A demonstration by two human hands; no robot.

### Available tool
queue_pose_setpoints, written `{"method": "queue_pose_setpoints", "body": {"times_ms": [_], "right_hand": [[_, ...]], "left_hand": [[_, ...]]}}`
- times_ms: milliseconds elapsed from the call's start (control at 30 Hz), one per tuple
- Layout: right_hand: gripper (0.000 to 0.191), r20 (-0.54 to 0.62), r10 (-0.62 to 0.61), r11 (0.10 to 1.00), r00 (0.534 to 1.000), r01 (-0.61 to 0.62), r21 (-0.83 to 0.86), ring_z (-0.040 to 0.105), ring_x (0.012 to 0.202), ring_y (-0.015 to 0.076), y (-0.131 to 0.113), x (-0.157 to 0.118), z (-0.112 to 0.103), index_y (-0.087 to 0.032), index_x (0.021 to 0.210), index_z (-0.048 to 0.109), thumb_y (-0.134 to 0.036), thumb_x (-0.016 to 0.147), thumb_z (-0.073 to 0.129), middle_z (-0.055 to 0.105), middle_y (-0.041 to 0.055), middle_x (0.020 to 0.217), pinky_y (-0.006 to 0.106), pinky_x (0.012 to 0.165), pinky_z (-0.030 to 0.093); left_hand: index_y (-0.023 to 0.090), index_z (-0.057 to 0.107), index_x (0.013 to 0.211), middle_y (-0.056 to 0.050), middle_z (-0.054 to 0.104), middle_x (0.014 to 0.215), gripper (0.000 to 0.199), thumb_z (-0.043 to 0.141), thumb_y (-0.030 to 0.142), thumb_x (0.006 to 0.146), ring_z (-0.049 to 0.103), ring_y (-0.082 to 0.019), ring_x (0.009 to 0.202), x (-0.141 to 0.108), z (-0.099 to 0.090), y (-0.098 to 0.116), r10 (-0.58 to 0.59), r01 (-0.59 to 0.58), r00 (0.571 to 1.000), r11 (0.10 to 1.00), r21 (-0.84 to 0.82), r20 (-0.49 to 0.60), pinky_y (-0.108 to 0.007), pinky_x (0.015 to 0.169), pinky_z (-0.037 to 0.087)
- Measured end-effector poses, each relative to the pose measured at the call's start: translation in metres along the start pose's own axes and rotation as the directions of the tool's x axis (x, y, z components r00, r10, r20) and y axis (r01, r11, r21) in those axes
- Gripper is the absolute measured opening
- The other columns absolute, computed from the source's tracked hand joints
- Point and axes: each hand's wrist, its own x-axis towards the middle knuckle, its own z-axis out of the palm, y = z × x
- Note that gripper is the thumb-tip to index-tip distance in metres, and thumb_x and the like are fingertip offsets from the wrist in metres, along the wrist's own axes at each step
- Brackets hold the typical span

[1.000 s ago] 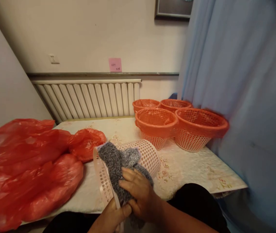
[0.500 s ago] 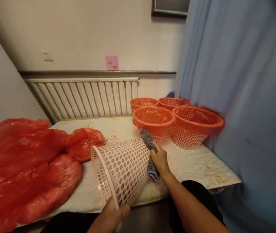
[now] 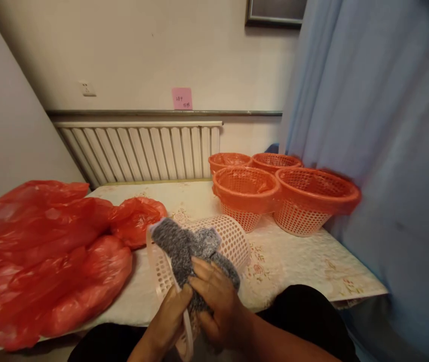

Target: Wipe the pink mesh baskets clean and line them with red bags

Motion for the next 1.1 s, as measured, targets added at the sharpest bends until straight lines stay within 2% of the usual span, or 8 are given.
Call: {"method": "queue_pose_setpoints", "body": {"times_ms": [100,233,433,500,567,700,900,1100], "right_hand": [[0.054,0.024,-0.020,1.000,1.000,0.020,-0.010,0.039,0.135,0.0225,-0.002,0.004,-0.002,-0.015,0.127,0.051,-0.015,0.073,0.046,0.053,0.0127,0.137,0.045,0.110,0.035],[0.054,-0.125,0.151,0.988,0.981,-0.153,-0.003,0.046,0.131,0.0208,0.041,0.008,-0.005,-0.017,0.124,0.056,-0.008,0.071,0.044,0.055,0.0113,0.135,0.044,0.108,0.039],[0.044,-0.347,0.513,0.837,0.785,-0.547,0.000,0.059,0.115,0.0230,0.116,-0.001,-0.020,-0.018,0.115,0.064,-0.013,0.076,0.046,0.065,0.0094,0.122,0.044,0.103,0.044],[0.043,-0.402,0.571,0.782,0.715,-0.623,0.002,0.062,0.111,0.0240,0.127,-0.005,-0.024,-0.018,0.115,0.065,-0.015,0.077,0.046,0.067,0.0089,0.118,0.044,0.101,0.046],[0.043,-0.429,0.577,0.767,0.695,-0.641,-0.006,0.062,0.111,0.0244,0.128,-0.007,-0.022,-0.017,0.116,0.064,-0.015,0.078,0.046,0.067,0.0094,0.118,0.044,0.100,0.047],[0.045,-0.403,0.506,0.818,0.763,-0.573,-0.058,0.056,0.120,0.0255,0.114,-0.009,-0.010,-0.013,0.120,0.062,-0.013,0.078,0.046,0.061,0.0139,0.126,0.046,0.105,0.042],[0.052,-0.313,0.320,0.925,0.894,-0.366,-0.100,0.050,0.127,0.0233,0.080,-0.010,0.010,-0.013,0.124,0.058,-0.006,0.074,0.044,0.057,0.0147,0.131,0.046,0.107,0.041],[0.055,-0.112,0.053,0.996,0.992,-0.061,-0.064,0.041,0.134,0.0229,0.023,-0.006,0.009,-0.015,0.128,0.051,-0.012,0.073,0.045,0.054,0.0133,0.135,0.045,0.108,0.038]], "left_hand": [[0.018,0.055,0.132,-0.012,0.068,0.121,0.066,0.068,0.052,0.076,0.053,-0.033,0.124,-0.003,-0.005,-0.003,0.018,-0.021,0.999,0.996,0.086,0.034,-0.048,0.113,0.030],[0.016,0.057,0.130,-0.014,0.066,0.125,0.069,0.068,0.055,0.075,0.046,-0.035,0.131,-0.008,-0.004,-0.006,-0.004,-0.015,0.995,0.984,0.177,0.104,-0.050,0.115,0.025],[0.022,0.059,0.129,-0.011,0.066,0.126,0.066,0.077,0.040,0.069,0.040,-0.038,0.134,-0.018,-0.003,-0.011,-0.056,0.039,0.997,0.960,0.276,0.054,-0.051,0.115,0.023],[0.023,0.059,0.130,-0.010,0.066,0.126,0.064,0.077,0.037,0.069,0.039,-0.038,0.136,-0.018,-0.003,-0.011,-0.064,0.046,0.997,0.948,0.314,0.047,-0.052,0.116,0.021],[0.022,0.058,0.130,-0.011,0.065,0.127,0.066,0.077,0.037,0.069,0.037,-0.036,0.137,-0.016,-0.004,-0.012,-0.052,0.024,0.996,0.937,0.347,0.071,-0.054,0.117,0.016],[0.018,0.054,0.133,-0.014,0.062,0.131,0.077,0.079,0.045,0.065,0.042,-0.036,0.134,-0.009,-0.004,-0.003,-0.056,0.044,0.996,0.988,0.148,0.076,-0.052,0.116,0.021],[0.012,0.053,0.132,-0.019,0.068,0.120,0.059,0.057,0.046,0.084,0.057,-0.036,0.120,0.006,0.012,0.038,-0.215,0.167,0.952,0.961,-0.218,-0.216,-0.053,0.108,0.036],[0.016,0.053,0.131,-0.014,0.069,0.118,0.061,0.064,0.049,0.080,0.059,-0.033,0.118,0.002,0.008,0.015,-0.097,0.083,0.993,0.980,-0.181,-0.068,-0.049,0.107,0.039]]}}
